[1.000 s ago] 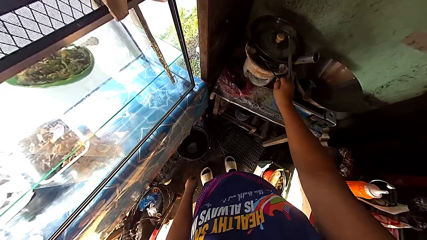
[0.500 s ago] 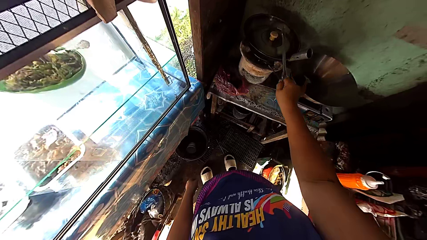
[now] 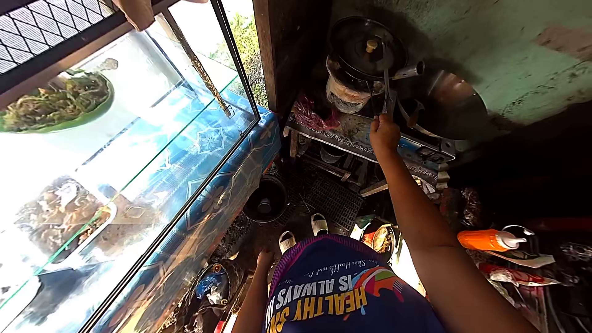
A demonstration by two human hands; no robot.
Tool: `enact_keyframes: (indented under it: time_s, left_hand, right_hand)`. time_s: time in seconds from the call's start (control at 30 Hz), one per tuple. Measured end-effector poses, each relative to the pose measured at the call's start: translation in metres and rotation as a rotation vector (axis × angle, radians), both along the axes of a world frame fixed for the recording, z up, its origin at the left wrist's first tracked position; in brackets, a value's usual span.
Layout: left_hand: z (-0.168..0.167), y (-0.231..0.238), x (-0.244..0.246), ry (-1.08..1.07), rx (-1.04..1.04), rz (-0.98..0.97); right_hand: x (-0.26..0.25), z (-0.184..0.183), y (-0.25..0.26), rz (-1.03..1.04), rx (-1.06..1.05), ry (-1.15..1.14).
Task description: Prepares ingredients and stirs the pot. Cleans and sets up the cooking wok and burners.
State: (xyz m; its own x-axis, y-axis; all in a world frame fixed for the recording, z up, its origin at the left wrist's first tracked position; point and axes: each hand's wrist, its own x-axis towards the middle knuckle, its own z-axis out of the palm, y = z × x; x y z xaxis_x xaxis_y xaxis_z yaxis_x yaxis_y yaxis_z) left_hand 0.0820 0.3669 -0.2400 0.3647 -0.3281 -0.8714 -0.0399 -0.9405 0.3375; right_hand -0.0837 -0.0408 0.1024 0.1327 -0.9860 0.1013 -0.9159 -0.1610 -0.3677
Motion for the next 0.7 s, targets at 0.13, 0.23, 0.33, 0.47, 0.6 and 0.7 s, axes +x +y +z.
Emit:
enact_keyframes:
  time_s: [0.13,0.23,0.33,0.47,0.6,0.7]
  left_hand:
    - [0.001,0.006,0.0,-0.015,-0.005,-0.044]
    - [0.094,0.0,-0.038,-0.391,-0.084,0.187]
    - [0.178,-0.001,-0.022,-0.134,-0.022,0.086]
    - [-0.004,0.015,0.003,-0.018,0.009,-0.038]
    - [-0.001,0.013,0.0,-0.02,0.034,0.0]
    - [0.002,0.013,-0.001,-0.022,0.044,0.015]
  right_hand:
    - [-0.006,0.006,0.005,0.034,0.002,-0.02]
    - [-0.015,0.013,0.005,0.053,-0.02,-0.085]
    - [-0.02,0.036,0.0,0.057,-0.011,-0.189]
    - [-0.018,0.04,-0.022,0.073,-0.001,-0.297]
    - [-0.01,0.022,-0.046,0.063,0.047,-0.397]
    - [-0.008,0.025,-0.048,0.053,0.041,-0.271]
